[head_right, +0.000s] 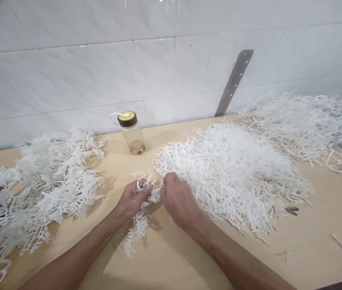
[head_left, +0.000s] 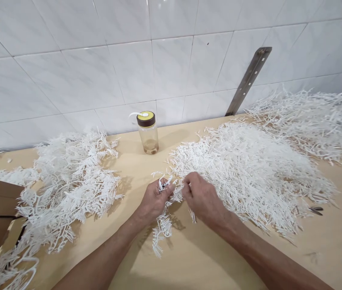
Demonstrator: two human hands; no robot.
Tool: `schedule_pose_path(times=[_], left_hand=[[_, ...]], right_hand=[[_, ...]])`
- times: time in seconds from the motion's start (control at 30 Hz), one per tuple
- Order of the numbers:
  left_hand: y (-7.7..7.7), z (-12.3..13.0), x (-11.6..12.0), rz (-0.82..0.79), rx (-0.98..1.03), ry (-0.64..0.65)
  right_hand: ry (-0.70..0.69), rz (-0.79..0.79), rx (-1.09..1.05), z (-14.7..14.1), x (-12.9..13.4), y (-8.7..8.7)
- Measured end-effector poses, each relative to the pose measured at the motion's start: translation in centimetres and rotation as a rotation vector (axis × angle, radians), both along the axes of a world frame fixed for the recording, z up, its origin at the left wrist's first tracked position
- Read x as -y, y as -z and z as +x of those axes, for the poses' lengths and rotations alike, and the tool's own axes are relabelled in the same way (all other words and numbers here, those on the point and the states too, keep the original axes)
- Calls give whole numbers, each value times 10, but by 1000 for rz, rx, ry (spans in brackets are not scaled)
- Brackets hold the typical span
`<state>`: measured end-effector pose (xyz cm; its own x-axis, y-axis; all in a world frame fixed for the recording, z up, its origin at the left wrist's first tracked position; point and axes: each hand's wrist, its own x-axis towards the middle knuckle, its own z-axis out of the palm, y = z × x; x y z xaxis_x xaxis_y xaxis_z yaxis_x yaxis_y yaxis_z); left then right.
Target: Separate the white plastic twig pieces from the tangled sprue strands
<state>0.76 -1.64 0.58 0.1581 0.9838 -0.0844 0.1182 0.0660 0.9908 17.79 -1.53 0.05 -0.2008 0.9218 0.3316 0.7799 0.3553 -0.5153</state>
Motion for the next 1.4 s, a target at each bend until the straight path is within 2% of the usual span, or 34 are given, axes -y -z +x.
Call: schedule_pose_path(times=[0.1, 0.2, 0.27, 0.37, 0.5, 0.57, 0.77, 1.17, 1.4], left_hand=[[0, -1, -1, -28, 62, -48], [4, -2, -3, -57, 75, -102], [7, -2, -4, -62, 62, -121], [8, -1, -5, -48, 53, -132], [5, 0, -3, -57, 60, -149], [3, 1, -3, -58, 77, -149], [5, -1, -5, -67, 110, -132], [7, 2, -4, -36, 62, -138], [6, 2, -3, 6, 8, -88]], right_hand=[[155, -25, -55, 17, -6, -9], [208, 49, -132, 27, -10, -14], [172, 130, -166, 28, -10, -15], [37, 202, -240, 21, -7, -16], [-177, 169, -359, 6, 2, -17], [-233, 141, -359, 0, 5, -14], [-160, -33, -274, -5, 5, -3], [-121, -232, -325, -7, 3, -12], [-80, -162, -286, -6, 3, -4]])
